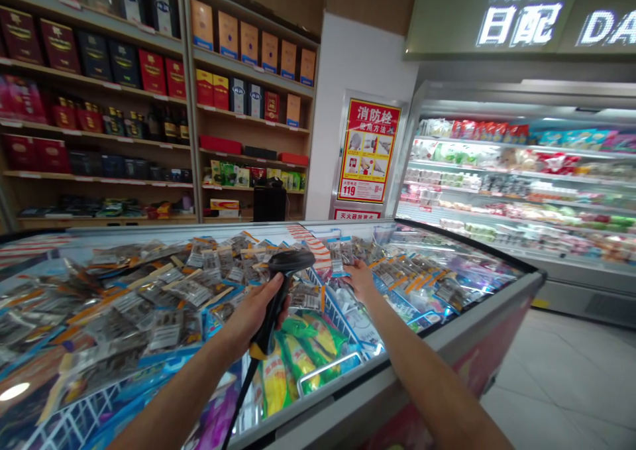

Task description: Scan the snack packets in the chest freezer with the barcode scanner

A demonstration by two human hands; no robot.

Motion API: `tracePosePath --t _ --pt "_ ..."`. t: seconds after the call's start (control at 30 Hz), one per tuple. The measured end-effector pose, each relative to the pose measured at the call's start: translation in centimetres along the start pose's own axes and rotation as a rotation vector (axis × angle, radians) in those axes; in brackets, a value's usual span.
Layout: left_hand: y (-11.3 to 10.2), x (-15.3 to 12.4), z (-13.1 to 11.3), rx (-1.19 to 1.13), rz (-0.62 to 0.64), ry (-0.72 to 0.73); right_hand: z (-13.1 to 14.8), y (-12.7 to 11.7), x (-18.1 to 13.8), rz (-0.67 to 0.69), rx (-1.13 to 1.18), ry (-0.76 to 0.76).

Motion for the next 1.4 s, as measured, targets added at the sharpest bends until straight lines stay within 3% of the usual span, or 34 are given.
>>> tracePosePath --t 0.5,1.17,1.27,1.4 --pt "0.3 -0.3 -0.1 -0.103 0.075 -0.093 -0.1 -0.1 0.1 -0.030 -0.073 -0.075" --pt "0.4 -0.3 0.1 -0.157 0.052 -0.152 0.8 1.3 -0.8 0.020 -0.021 -0.168" --pt "0.3 -0.2 0.1 -0.141 0.021 -0.142 0.8 0.9 -0.8 -0.004 -0.171 -0.186" --pt "-0.1 -0.1 0.1 -0.128 -0.024 -0.138 2.3 -0.2 -1.4 -0.113 -0.829 -0.322"
Point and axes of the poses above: each hand's wrist, its own x-axis towards the middle knuckle, its own y-axis out of the palm, z = x × y, the point moved 3 cm from there along x, towards the middle knuckle, and after that the axes turned 5 degrees about -x, right-handed, at the moved point
